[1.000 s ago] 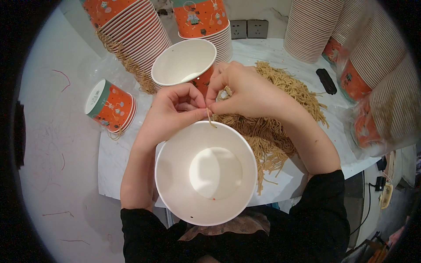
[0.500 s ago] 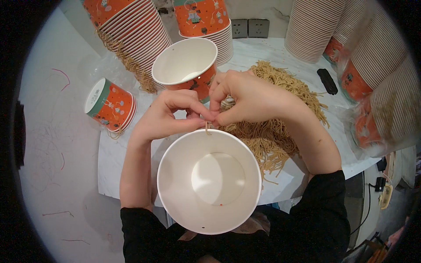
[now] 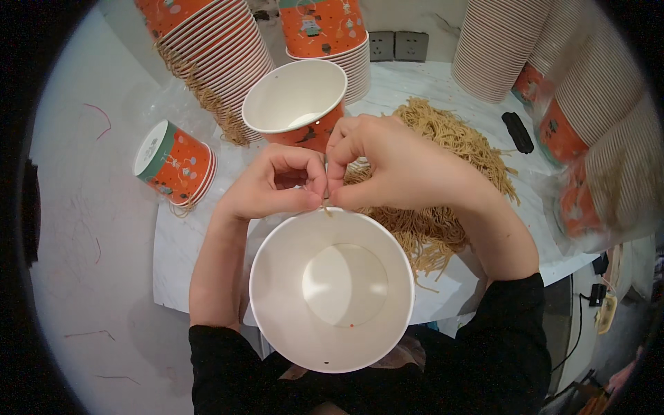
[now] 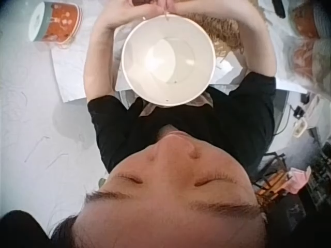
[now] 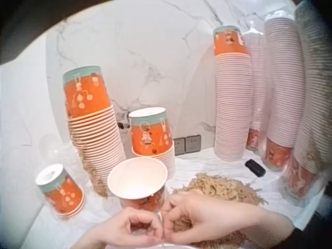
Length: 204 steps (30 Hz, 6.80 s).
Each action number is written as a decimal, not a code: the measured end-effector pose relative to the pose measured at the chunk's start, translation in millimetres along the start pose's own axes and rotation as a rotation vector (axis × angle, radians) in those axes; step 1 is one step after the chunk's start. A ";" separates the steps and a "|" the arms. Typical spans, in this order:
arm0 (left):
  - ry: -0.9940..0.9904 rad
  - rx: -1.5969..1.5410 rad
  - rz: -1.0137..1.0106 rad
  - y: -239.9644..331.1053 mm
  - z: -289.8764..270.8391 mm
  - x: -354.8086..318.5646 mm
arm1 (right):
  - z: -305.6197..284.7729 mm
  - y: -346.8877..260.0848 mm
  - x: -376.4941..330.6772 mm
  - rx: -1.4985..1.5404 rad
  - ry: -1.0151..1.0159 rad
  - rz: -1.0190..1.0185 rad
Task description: Thread rope handles into the pre-punched holes of printed paper buckets to assemble them.
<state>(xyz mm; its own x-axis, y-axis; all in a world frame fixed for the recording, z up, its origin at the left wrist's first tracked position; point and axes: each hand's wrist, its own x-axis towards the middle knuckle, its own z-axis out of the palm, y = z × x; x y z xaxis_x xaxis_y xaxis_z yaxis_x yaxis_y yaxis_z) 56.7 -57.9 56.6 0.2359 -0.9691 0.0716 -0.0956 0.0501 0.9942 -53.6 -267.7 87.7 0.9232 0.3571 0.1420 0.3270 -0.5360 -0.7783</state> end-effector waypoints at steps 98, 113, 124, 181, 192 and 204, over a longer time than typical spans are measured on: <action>0.318 -0.372 -0.074 -16.6 32.1 -62.8 | 56.1 -46.7 -0.3 -0.595 0.244 -0.209; 0.234 -0.547 -0.125 -18.0 23.3 -63.7 | 54.0 -45.0 -1.7 -0.612 0.227 -0.225; 0.248 -0.478 -0.105 -17.4 25.0 -60.8 | 52.4 -43.9 0.1 -0.446 0.216 -0.175; 0.225 -0.369 -0.127 -14.4 5.7 -66.5 | 51.6 -33.4 1.6 -0.186 0.122 -0.088; 0.190 -0.435 -0.082 -19.4 9.6 -66.2 | 51.4 -32.9 1.5 -0.166 0.132 -0.084; 0.195 -0.480 -0.114 -24.4 14.1 -62.0 | 45.4 -39.3 1.6 -0.138 0.171 -0.074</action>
<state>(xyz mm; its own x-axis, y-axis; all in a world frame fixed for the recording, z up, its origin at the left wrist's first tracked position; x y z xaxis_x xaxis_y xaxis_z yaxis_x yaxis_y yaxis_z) 30.8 -2.5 26.8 0.3987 -0.9143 -0.0707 0.3839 0.0964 0.9183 -74.1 -211.4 90.8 0.9125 0.2713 0.3062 0.4090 -0.6169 -0.6724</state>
